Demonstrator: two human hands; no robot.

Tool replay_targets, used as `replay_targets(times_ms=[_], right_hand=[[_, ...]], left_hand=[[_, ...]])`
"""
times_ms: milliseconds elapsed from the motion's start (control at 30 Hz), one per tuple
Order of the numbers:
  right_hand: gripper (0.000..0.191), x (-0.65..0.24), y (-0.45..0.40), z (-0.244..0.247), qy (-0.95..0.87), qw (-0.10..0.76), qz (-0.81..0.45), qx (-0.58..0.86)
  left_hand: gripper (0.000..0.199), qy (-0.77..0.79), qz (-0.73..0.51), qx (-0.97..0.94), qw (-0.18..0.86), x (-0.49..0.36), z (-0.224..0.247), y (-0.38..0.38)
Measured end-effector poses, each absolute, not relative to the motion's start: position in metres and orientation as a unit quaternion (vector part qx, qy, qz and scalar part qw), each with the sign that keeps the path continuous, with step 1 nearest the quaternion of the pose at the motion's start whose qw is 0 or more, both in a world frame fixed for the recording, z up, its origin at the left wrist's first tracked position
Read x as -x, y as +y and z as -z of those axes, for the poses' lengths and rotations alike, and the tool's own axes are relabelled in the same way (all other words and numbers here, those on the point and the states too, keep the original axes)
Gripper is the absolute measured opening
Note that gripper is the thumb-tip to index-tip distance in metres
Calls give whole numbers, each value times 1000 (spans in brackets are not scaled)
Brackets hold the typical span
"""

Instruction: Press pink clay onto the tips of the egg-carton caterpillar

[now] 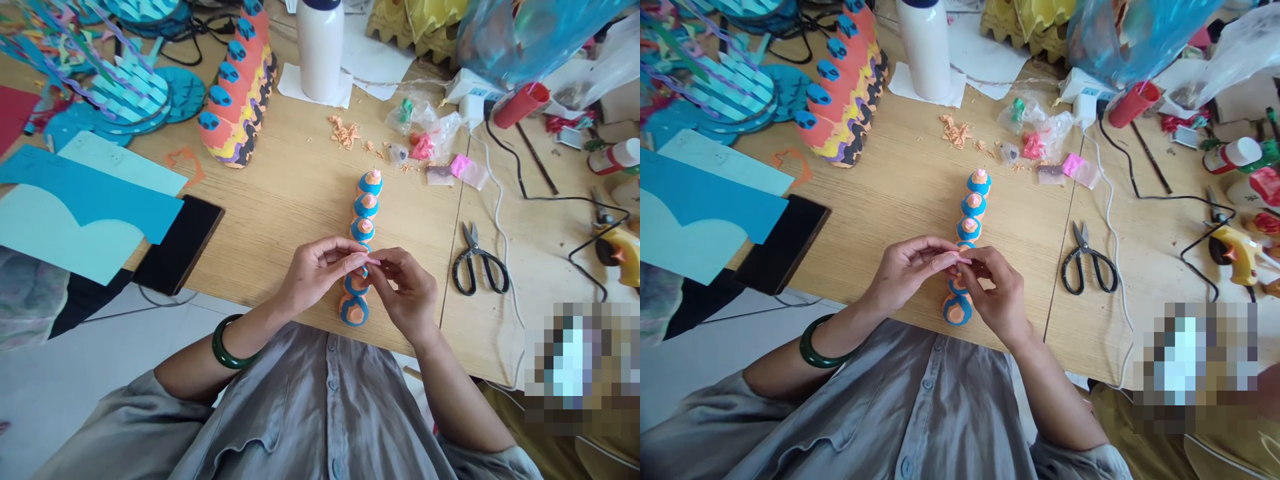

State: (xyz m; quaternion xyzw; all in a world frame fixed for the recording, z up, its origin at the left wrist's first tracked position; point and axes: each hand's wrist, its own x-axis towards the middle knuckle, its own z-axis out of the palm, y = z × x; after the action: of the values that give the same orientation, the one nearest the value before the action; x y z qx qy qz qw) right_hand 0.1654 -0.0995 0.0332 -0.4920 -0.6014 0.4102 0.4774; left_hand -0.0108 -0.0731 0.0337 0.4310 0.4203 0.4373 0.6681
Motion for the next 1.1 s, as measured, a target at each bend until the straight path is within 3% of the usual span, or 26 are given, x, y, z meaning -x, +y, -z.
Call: replay_targets(times_ms=[100,333,500,800,1100], right_hand=[[7,-166,-99,-34,-587,473,-423,503],[15,-168,-100,-33,-583,491,-421,491],[4,-167,-101,-32,-577,482,-438,493],[16,-174,-102,-41,-429,533,-558,470],[14,-178,-88,-17,-430,495,-514,553]], left_hand=[[34,419,-437,-432,668,9,-31,-74],[34,409,-432,-436,675,9,-30,-74],[38,418,-427,-430,677,7,-29,-74],[27,464,-476,-356,657,9,-20,-65],[11,451,-489,-264,698,12,-16,-61]])
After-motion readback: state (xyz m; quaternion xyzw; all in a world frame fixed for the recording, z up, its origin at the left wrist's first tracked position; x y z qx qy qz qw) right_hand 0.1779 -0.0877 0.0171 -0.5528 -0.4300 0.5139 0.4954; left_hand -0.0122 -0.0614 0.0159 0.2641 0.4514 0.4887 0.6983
